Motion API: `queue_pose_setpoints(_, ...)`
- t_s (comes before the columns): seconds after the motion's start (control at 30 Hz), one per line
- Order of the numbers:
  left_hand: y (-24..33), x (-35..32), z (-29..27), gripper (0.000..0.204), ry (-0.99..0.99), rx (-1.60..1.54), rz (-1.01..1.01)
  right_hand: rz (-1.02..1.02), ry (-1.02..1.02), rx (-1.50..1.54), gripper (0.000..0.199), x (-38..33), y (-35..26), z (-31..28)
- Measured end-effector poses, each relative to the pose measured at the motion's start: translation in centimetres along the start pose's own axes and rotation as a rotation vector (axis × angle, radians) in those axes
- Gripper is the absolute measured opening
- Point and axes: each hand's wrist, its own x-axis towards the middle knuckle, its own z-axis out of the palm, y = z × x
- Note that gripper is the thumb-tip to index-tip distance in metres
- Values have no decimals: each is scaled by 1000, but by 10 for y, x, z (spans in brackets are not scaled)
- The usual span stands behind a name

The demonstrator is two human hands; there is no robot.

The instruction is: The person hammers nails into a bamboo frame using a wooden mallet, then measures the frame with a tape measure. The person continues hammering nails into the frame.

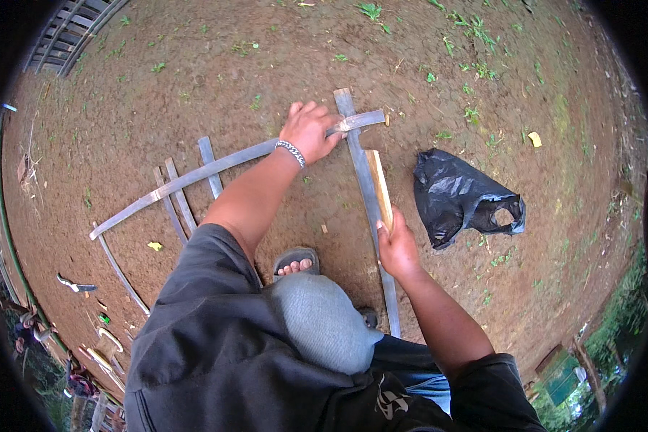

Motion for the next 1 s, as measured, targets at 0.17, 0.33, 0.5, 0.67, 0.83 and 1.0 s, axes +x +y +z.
queue_pose_setpoints(0.17,-3,-1,5,27,87,-16,55,-47,73,-12,49,16,-10,2)
queue_pose_setpoints(0.33,-8,-2,11,27,124,-3,88,-237,214,-6,50,27,-26,3)
queue_pose_setpoints(0.5,-9,-3,14,29,149,6,112,-215,174,-64,50,44,-7,16)
queue_pose_setpoints(0.67,-9,-3,13,29,115,15,104,-149,149,-80,50,54,0,17)
queue_pose_setpoints(0.83,-10,-3,11,29,105,14,99,-401,261,-70,50,45,10,9)
queue_pose_setpoints(1.0,-11,-3,12,30,120,14,109,-187,99,-146,50,60,0,0)
